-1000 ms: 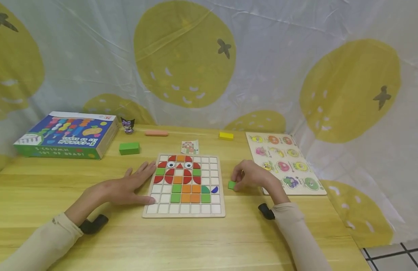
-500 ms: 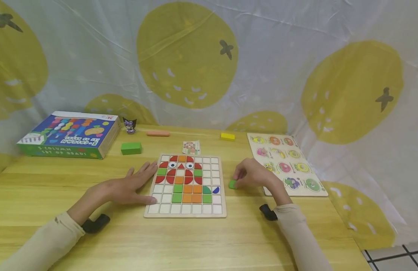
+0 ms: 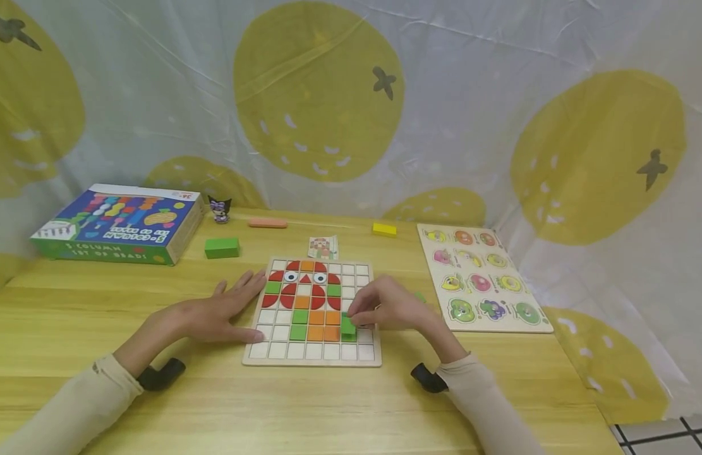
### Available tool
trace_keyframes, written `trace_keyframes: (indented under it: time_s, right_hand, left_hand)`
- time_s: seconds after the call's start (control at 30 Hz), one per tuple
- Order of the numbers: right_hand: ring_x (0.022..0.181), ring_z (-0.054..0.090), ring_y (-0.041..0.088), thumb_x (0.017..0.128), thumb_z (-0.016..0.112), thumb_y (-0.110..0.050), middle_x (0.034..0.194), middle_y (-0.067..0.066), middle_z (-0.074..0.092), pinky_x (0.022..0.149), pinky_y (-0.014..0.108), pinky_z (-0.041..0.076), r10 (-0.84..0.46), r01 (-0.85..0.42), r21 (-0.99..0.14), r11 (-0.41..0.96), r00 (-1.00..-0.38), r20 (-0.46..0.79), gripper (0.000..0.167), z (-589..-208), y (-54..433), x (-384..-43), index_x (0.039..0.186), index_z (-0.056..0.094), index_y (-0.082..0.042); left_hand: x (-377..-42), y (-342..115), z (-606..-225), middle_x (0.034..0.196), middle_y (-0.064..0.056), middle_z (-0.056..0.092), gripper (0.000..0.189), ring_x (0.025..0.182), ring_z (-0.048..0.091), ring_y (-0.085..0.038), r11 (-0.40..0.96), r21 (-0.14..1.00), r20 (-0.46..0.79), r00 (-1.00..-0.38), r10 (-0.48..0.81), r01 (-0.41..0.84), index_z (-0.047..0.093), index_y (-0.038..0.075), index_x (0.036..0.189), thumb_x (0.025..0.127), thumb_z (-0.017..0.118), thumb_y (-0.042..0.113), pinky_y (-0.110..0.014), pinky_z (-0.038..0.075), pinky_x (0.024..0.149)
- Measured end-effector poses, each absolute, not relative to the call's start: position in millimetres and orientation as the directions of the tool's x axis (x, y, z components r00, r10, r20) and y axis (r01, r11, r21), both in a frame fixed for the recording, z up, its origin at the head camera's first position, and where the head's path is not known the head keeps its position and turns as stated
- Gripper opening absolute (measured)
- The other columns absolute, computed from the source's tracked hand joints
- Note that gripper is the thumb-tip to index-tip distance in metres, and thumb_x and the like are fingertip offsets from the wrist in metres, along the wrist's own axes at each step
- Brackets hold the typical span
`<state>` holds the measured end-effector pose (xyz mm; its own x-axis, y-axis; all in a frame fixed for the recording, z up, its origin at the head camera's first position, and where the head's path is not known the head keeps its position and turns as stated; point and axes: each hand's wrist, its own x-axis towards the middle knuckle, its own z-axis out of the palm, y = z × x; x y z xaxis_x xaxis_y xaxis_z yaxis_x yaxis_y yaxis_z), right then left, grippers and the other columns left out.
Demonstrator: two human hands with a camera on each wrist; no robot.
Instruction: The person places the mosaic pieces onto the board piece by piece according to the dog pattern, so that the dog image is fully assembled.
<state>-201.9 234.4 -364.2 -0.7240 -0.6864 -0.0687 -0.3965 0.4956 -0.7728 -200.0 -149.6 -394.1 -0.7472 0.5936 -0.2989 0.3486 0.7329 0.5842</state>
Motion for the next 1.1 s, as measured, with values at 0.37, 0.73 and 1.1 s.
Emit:
trace_keyframes:
  time_s: [0.37, 0.73, 1.1]
  right_hand:
    - [0.076, 0.069, 0.005, 0.095, 0.082, -0.006, 0.09, -0.003, 0.081, 0.075, 0.023, 0.061, -0.708, -0.399, -0.81, 0.43, -0.706, -0.028, 0.005, -376.5, 181.5, -178.7, 0.098, 0.086, -0.006]
    - [0.072, 0.058, 0.001, 0.095, 0.084, -0.009, 0.083, -0.01, 0.078, 0.069, 0.02, 0.05, -0.691, -0.47, -0.745, 0.474, -0.723, 0.017, 0.003, -378.5, 152.1, -164.7, 0.094, 0.086, -0.01]
    - [0.073, 0.06, 0.0, 0.094, 0.085, -0.008, 0.088, -0.008, 0.08, 0.068, 0.019, 0.052, -0.7, -0.484, -0.737, 0.471, -0.714, 0.022, 0.006, -379.4, 150.6, -162.0, 0.1, 0.087, -0.008]
  left_hand:
    - [-198.5, -151.3, -397.4, 0.182, -0.014, -0.008, 0.127, 0.166, -0.013, -0.041, 0.725, 0.592, -0.291, -0.746, 0.598, 0.35, 0.004, 0.007, 0.174, 0.09, 0.071, 0.075, -0.071, -0.012, 0.126]
    - [-195.4, -145.3, -383.2, 0.179, -0.024, -0.006, 0.12, 0.164, -0.011, -0.048, 0.735, 0.583, -0.307, -0.743, 0.595, 0.347, 0.006, -0.001, 0.172, 0.096, 0.075, 0.061, -0.073, -0.012, 0.125]
    - [-199.7, -149.0, -395.0, 0.181, -0.017, -0.009, 0.125, 0.165, -0.014, -0.042, 0.734, 0.587, -0.308, -0.746, 0.591, 0.34, 0.004, 0.006, 0.174, 0.092, 0.072, 0.072, -0.07, -0.014, 0.126]
